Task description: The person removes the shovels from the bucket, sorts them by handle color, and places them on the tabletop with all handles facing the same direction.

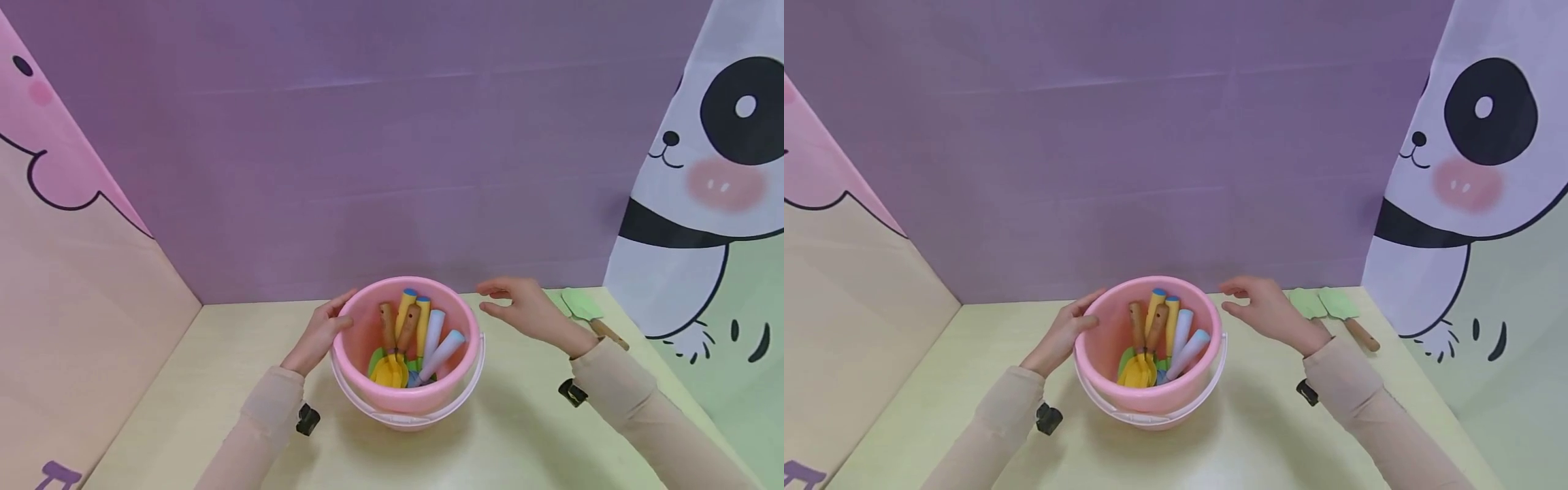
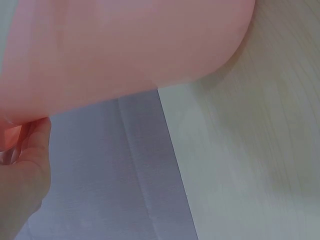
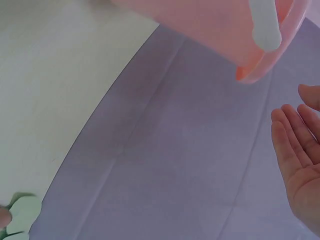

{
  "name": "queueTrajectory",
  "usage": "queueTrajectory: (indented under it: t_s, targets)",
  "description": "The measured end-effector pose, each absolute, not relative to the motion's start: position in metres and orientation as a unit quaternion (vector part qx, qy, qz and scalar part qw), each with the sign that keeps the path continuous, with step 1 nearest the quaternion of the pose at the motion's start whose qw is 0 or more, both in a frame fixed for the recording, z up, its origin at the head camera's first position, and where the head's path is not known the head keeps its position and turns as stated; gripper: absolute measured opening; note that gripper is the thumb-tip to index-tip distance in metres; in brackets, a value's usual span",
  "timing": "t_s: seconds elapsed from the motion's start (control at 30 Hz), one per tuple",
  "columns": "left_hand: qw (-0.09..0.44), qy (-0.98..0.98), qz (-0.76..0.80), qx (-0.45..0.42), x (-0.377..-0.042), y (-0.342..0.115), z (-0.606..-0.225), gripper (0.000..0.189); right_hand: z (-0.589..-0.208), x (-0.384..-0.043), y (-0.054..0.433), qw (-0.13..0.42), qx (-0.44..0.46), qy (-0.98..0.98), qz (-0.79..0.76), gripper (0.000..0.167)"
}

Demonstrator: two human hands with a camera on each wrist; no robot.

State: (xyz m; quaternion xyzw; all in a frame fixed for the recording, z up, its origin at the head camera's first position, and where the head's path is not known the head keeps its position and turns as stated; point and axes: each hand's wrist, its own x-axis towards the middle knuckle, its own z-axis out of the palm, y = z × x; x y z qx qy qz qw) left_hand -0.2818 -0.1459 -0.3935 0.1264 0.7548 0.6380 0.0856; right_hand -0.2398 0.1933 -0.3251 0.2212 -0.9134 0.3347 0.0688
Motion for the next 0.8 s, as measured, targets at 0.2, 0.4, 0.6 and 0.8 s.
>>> queueTrajectory:
  t_s: [0.2, 0.4, 0.6, 0.8]
  targets:
    - [0.083, 0.755, 0.638, 0.128, -0.283, -0.146, -0.395, 0.056, -0.328, -0.250, 0.168, 0.059, 0.255, -0.903, 0.341, 0.031]
    - [0.082, 0.751, 0.643, 0.130, -0.283, -0.145, -0.396, 0.056, -0.335, -0.260, 0.150, 0.020, 0.258, -0.898, 0.355, 0.031]
    - [0.079, 0.752, 0.641, 0.131, -0.284, -0.146, -0.396, 0.056, -0.342, -0.270, 0.135, -0.010, 0.275, -0.885, 0.376, 0.032]
    - [0.086, 0.751, 0.642, 0.127, -0.282, -0.147, -0.394, 0.057, -0.344, -0.277, 0.118, -0.042, 0.303, -0.888, 0.343, 0.035]
